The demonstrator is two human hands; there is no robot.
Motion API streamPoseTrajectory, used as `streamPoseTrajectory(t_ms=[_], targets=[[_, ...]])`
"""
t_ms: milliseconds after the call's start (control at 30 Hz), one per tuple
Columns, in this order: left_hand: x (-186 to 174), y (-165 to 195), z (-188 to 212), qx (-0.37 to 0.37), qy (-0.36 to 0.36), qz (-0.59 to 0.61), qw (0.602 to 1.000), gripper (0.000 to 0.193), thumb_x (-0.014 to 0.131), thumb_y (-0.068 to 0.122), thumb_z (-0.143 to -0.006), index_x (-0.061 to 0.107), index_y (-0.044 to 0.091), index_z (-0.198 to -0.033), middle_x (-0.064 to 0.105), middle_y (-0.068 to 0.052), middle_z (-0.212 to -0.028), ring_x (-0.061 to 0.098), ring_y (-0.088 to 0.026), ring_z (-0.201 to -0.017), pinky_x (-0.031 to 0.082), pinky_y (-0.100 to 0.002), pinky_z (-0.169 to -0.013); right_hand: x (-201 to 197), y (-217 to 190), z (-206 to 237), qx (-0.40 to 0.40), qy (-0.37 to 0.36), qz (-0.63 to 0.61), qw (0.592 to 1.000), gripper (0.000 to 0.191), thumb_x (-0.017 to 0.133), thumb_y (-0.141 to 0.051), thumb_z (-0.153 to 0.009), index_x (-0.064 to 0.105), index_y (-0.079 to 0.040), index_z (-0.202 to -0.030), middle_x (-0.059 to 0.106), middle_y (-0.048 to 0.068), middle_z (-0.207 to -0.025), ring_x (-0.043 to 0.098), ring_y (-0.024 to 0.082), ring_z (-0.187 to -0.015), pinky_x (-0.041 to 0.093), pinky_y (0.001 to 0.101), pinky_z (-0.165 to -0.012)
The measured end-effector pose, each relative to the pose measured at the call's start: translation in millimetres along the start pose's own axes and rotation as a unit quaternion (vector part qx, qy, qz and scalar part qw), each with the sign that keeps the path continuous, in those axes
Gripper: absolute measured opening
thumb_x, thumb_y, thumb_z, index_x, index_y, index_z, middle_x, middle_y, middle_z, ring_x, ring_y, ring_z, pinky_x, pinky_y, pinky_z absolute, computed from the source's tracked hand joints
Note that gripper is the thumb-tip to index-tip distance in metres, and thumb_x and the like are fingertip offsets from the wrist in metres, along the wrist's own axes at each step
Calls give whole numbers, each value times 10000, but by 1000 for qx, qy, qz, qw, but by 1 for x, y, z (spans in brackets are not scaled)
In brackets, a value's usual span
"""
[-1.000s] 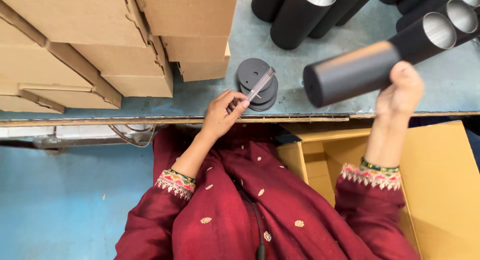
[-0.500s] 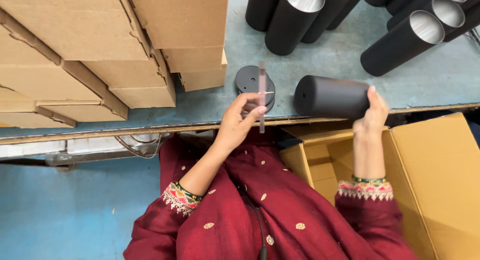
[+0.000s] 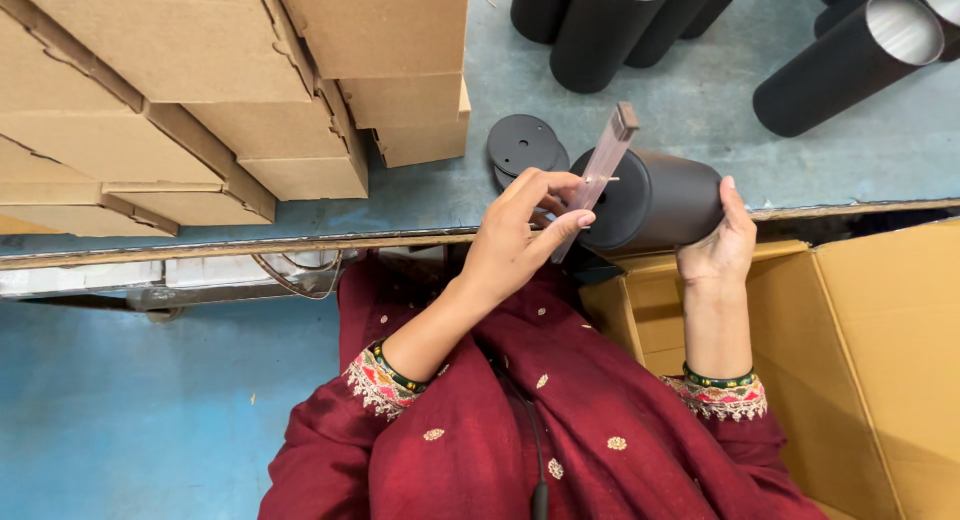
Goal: The person packs small plastic-wrapped items into small cardboard boxes, closes them, and places them into a larger shipping carton. The person then repeatedly picks up black cylindrical containers and rubs their bottoms with a clear plastic strip, placing them back on the table.
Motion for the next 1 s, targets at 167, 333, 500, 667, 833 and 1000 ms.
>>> streamPoseTrajectory(t_ms=[167, 333, 500, 667, 833, 1000], targets=[[2, -2, 3, -2, 2, -11, 1000, 328, 767, 224, -951, 651, 74, -1219, 644, -45, -1061, 705, -138, -908, 594, -265, -728, 3, -2, 5, -13, -3, -6, 1000, 265, 581, -233, -1076, 660, -2, -1178, 724, 113, -1185, 682, 243, -1137, 512, 380, -1082], [3, -10, 3, -16, 9, -23, 1000, 305, 766, 223, -954, 665, 60, -1192, 627, -59, -1047, 687, -142, -871, 597, -275, -741, 5, -9, 12, -31, 15, 1, 999, 250, 585, -223, -1070, 664, -8, -1171, 727, 104, -1165, 688, 231, -1117, 520, 371, -1071], [3, -21, -3, -63, -5, -39, 997, 329, 781, 253, -927, 681, 52, -1167, 657, -66, -1004, 679, -145, -818, 585, -288, -759, 10, -9, 15, -43, 2, 13, 999, 257, 583, -218, -1070, 665, -1, -1180, 723, 99, -1162, 688, 220, -1109, 520, 360, -1063], [-1, -15, -5, -68, 4, -87, 994, 536, 813, 312, -858, 564, 65, -1263, 702, -75, -875, 722, -194, -783, 592, -326, -729, 9, -6, 14, -70, -6, 30, 997, 244, 604, -195, -1078, 660, 15, -1190, 719, 101, -1167, 681, 217, -1105, 512, 360, -1055], [-8, 5, -6, -1, 2, -145, 989, 532, 774, 273, -902, 506, 103, -1328, 728, -68, -888, 728, -270, -781, 586, -370, -705, 9, 1, 12, -34, 4, 6, 999, 254, 605, -203, -1069, 660, 16, -1188, 717, 115, -1177, 680, 232, -1120, 514, 366, -1068], [-21, 21, -3, 81, -116, -196, 970, 517, 573, -5, -960, 542, 188, -1439, 686, -67, -1146, 748, -242, -989, 619, -361, -840, 14, 7, 13, 11, -8, -16, 1000, 281, 575, -227, -1071, 656, 13, -1193, 717, 129, -1198, 672, 262, -1148, 499, 396, -1096]])
Point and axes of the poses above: each hand's wrist, its own z-axis away from the middle knuckle, its own x-axis out of the palm, y = z × x, the point moved 5 cm from there along -z, towards the middle knuckle
